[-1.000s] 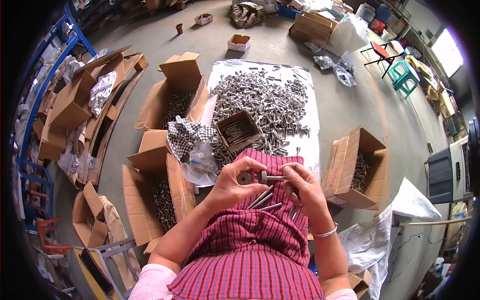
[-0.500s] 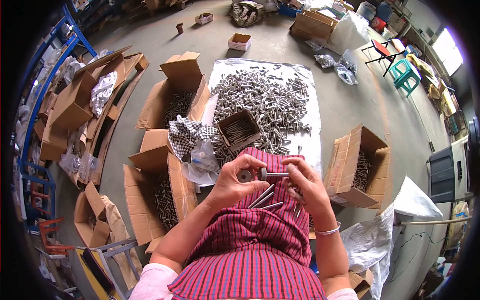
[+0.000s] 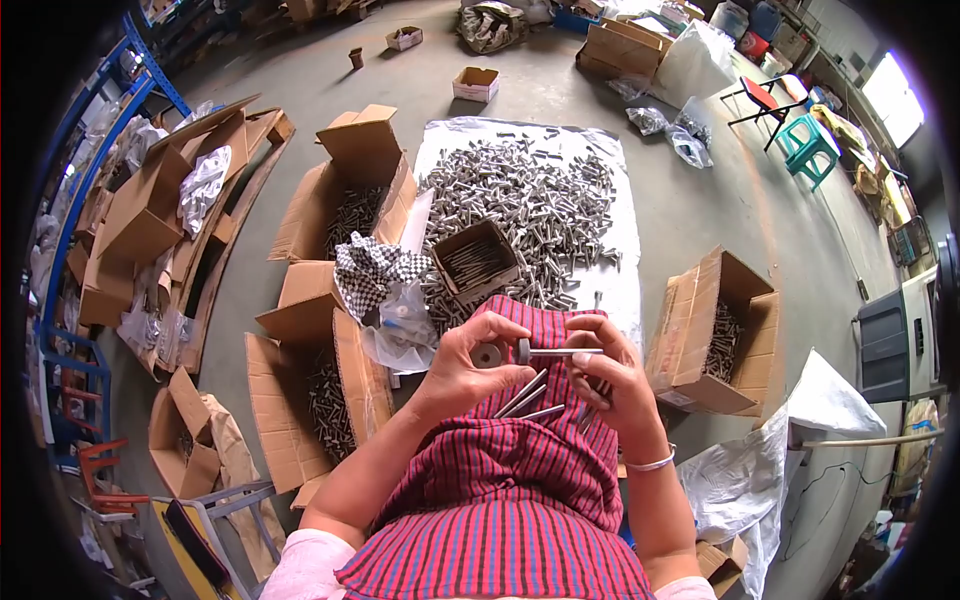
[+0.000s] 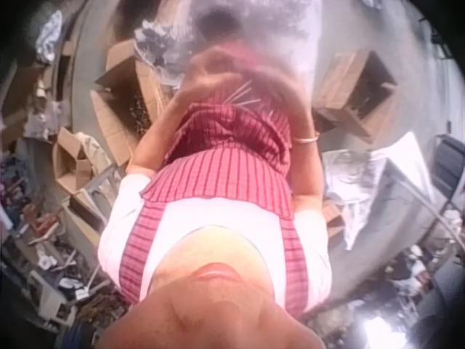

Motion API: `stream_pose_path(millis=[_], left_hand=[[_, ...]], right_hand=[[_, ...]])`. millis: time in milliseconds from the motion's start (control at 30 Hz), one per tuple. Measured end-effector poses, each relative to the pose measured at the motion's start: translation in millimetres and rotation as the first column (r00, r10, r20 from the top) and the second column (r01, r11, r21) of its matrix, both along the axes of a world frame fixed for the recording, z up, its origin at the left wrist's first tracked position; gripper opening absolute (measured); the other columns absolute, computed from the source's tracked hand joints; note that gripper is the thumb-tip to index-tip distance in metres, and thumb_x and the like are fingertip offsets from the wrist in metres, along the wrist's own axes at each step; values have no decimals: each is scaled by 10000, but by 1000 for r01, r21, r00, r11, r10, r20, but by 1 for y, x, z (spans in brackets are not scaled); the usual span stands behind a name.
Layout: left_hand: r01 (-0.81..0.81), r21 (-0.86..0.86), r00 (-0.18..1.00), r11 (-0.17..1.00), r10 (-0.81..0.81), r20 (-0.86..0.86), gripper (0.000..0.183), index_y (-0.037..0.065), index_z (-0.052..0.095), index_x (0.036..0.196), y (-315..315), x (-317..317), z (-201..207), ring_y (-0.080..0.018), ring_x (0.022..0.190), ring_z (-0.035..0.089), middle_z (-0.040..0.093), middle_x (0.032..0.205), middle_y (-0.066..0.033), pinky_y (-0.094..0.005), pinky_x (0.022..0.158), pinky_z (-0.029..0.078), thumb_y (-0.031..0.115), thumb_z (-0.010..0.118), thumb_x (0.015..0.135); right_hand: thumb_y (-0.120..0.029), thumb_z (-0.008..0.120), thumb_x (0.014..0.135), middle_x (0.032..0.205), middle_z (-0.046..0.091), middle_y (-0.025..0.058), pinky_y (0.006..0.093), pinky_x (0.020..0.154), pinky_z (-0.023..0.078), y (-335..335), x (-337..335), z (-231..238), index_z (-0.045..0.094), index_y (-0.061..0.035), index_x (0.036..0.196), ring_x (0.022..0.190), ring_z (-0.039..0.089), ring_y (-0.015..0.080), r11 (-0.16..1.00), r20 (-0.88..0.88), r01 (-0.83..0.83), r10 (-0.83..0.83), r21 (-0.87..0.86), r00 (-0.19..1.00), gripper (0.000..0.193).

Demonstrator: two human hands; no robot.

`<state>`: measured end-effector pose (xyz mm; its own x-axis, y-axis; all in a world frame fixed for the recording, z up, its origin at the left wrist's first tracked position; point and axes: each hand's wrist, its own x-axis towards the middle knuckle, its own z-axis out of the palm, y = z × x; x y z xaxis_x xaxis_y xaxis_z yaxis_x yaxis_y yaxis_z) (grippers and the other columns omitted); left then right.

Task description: The person assembles small metal rods and washers by hand, taking them from floor-level storage boxes.

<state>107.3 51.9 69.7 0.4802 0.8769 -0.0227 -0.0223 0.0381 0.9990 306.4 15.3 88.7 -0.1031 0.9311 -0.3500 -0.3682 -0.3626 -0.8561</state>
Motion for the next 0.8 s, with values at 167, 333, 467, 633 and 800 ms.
stream_pose_path(millis=[167, 333, 467, 633, 800], left_hand=[[-13, 101, 1000, 995, 15, -12, 353, 41, 582, 978, 1, 3, -3, -2, 695, 465, 563, 817, 42, -161, 605, 381, 58, 765, 676], [-56, 34, 997, 998, 54, 55, 351, 43, 594, 971, 1, 3, -3, -15, 709, 477, 542, 790, 44, -174, 615, 396, 104, 776, 677], [-13, 136, 999, 991, 18, -36, 353, 40, 595, 969, 2, 1, 2, -22, 713, 484, 544, 791, 40, -179, 625, 403, 103, 777, 673], [-42, 110, 999, 993, 43, 1, 349, 38, 600, 968, 0, -3, 4, -23, 714, 481, 548, 802, 37, -178, 630, 399, 96, 774, 672], [4, 75, 998, 997, 0, -57, 346, 36, 603, 969, -3, -10, 2, -25, 737, 485, 559, 823, 33, -181, 647, 401, 91, 772, 672]], right_hand=[[-170, 570, 861, 668, 485, -22, 153, 359, 239, 4, 0, -8, 525, -48, 1036, 454, 379, 9, 997, 29, -57, 58, -44, 998, 218], [-129, 532, 885, 694, 486, -20, 155, 378, 247, 1, -3, 8, 522, -41, 1028, 474, 372, 9, 999, 60, 19, -21, 33, 998, 168], [-138, 535, 884, 662, 470, -6, 160, 352, 218, 1, -2, -9, 506, -40, 1044, 442, 356, 17, 1000, 131, -10, 9, 2, 991, 190], [-142, 549, 879, 586, 445, -32, 163, 348, 216, 2, -12, 3, 538, -57, 965, 411, 334, 13, 985, 97, 124, -136, 118, 986, 122], [-131, 573, 861, 669, 486, -34, 151, 414, 283, -2, -10, -5, 544, -50, 996, 509, 407, 14, 999, 105, 1, -5, 33, 994, 160]])
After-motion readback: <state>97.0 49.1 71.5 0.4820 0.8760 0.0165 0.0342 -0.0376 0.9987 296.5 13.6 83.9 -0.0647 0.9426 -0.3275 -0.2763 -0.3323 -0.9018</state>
